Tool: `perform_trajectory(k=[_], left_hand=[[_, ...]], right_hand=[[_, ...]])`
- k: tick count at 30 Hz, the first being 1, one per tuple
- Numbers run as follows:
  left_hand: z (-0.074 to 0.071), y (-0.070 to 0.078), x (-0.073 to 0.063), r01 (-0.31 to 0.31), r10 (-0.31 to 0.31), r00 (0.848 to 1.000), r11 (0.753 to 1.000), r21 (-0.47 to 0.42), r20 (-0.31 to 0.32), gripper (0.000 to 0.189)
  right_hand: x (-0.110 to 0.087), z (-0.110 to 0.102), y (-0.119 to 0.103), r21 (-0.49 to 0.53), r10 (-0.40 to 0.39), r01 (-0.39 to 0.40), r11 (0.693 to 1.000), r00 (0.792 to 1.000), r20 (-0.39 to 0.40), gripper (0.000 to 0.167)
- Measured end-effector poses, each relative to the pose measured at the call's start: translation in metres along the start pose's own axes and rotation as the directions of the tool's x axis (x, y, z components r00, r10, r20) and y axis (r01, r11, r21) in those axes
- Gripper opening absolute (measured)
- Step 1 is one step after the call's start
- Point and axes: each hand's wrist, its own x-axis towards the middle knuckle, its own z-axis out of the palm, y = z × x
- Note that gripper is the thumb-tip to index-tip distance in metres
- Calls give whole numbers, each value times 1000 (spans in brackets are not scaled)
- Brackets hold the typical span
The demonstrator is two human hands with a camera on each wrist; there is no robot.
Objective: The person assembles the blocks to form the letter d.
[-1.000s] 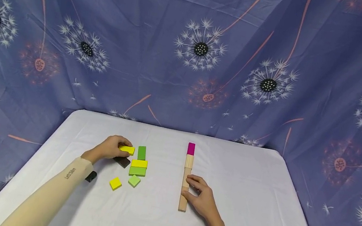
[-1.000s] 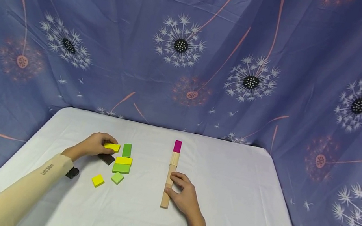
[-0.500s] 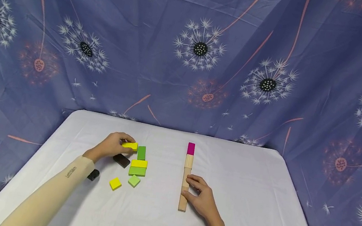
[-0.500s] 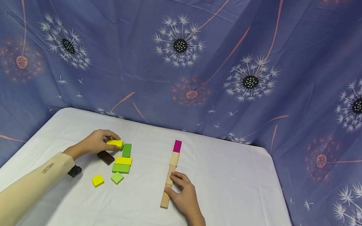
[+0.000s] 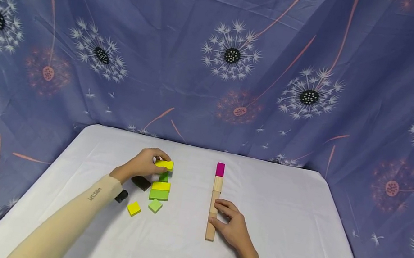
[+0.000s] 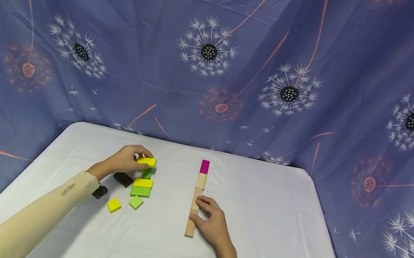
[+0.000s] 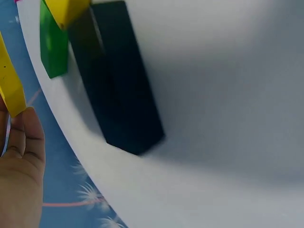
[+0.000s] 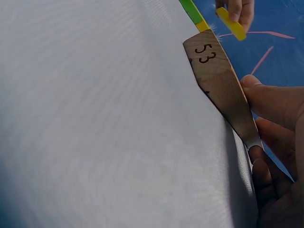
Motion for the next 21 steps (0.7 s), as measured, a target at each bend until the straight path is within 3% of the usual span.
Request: perform_trajectory(k=[10, 21], left_hand=[[22, 24, 13, -55, 55, 997, 998, -1, 54, 32], [48, 37, 19, -67, 67, 995, 998, -1, 78, 32]], right_hand=[[1, -1, 1, 6, -4, 4, 1000, 1000, 6, 50], [1, -1, 1, -5, -12, 12, 1000, 1000, 3, 50]])
